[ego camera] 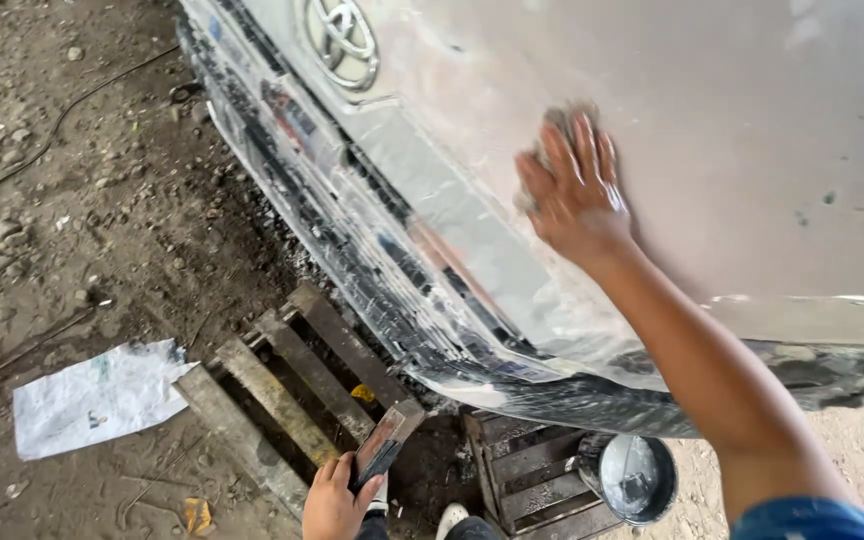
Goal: The person sands the hood of a white car using a sanding block and a cloth. They repeatedly wipe the surface with the cloth and sand different areas of the hood, including the edges and the center.
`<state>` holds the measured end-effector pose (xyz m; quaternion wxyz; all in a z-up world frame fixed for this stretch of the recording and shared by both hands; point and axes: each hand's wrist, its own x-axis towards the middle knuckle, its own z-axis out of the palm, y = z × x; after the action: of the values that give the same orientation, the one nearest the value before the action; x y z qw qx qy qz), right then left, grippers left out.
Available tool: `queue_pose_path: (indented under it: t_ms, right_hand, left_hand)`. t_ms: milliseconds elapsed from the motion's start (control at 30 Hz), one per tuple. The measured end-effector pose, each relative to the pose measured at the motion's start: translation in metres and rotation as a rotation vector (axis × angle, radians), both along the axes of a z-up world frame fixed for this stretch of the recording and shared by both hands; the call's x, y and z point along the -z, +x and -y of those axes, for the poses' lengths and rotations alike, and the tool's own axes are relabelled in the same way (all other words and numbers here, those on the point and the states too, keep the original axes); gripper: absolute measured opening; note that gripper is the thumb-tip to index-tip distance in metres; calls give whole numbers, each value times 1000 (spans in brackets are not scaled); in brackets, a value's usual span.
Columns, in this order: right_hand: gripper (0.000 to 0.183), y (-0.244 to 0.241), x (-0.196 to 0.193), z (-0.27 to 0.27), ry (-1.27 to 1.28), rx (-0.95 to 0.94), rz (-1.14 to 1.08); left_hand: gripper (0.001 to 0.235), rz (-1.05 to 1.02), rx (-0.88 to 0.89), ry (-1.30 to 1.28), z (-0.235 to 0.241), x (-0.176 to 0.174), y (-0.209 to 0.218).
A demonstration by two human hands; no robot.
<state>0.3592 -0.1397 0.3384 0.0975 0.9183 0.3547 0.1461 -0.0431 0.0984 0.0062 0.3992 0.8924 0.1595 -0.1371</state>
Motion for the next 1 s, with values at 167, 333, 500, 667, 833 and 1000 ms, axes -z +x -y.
queue_pose_path:
  t_ms: [167,333,500,667,833,1000]
  right_hand:
    - [66,96,37,-109,-125,-38,-19]
    - [44,134,79,-164,184,23,-9]
    - [30,72,101,-81,94,-290,128]
    - [14,-50,59,38,-33,-162,108]
    - [12,-97,3,153,103,-154,179]
    - [11,-102,-64,264,277,-240,203]
  left_hand:
    - [76,-32,-135,31,-20,18,-29]
    - [70,0,-271,74,-17,14,-51]
    - [76,0,-118,197,-17,64,-50]
    - [72,116,100,139,6,16,0]
    - [71,219,267,96,38,-30,41]
    - [61,341,227,-101,55,-71,46]
